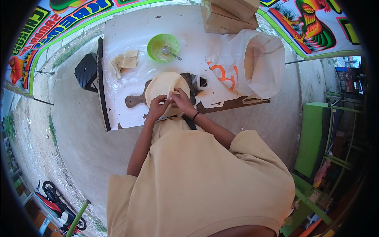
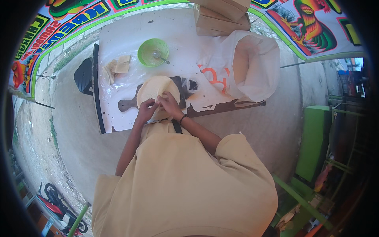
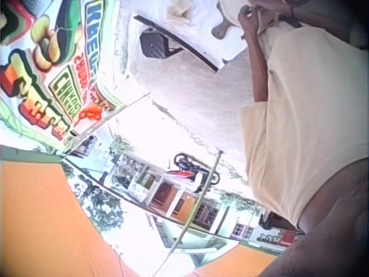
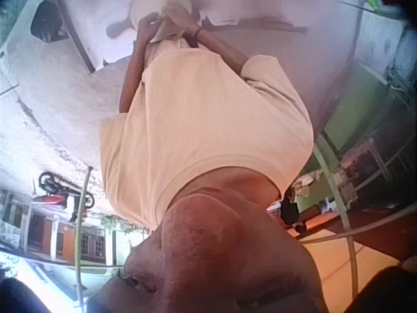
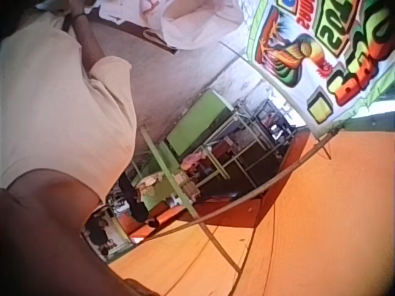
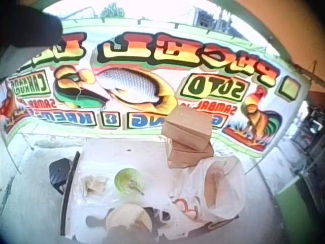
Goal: The person spreads a white paste onto a flatbread using a spoon, then places a rectangular filling on top and folds the flatbread into a triangular shape. The process is repeated with additional flatbreads.
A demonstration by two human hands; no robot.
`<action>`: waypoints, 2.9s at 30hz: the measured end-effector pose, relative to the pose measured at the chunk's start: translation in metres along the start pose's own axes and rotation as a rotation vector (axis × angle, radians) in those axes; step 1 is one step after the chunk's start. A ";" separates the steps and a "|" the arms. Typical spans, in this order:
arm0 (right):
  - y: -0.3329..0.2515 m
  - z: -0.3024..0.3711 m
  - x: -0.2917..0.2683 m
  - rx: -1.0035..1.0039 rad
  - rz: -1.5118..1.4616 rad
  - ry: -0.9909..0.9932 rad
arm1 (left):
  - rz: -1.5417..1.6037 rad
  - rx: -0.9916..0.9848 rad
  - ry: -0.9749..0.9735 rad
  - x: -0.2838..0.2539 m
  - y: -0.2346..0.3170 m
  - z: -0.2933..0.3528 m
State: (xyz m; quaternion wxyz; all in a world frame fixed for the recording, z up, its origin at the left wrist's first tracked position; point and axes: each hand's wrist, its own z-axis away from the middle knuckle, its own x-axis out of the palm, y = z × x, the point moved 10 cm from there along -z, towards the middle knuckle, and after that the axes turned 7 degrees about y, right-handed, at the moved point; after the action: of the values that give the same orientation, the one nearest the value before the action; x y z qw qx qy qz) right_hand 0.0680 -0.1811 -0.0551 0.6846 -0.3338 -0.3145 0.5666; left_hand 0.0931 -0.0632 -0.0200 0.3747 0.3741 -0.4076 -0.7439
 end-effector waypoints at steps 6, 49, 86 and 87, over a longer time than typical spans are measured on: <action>-0.019 0.013 0.008 -0.040 0.056 -0.085 | -0.078 0.311 0.104 -0.002 0.042 0.018; -0.020 0.016 0.001 -0.034 -0.070 -0.036 | 0.275 -0.017 0.098 -0.011 -0.005 0.008; -0.040 0.007 -0.009 -0.400 0.546 0.245 | -0.466 -0.051 0.652 -0.080 -0.027 -0.022; -0.040 0.003 -0.004 -0.344 0.507 0.181 | -0.540 0.012 0.653 -0.077 -0.017 -0.020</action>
State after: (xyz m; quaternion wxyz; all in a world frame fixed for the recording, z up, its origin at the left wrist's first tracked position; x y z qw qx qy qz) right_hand 0.0876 -0.1899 -0.0210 0.4803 -0.5613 -0.2503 0.6258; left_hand 0.1399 0.0029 -0.0236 0.2735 0.6858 -0.1591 -0.6554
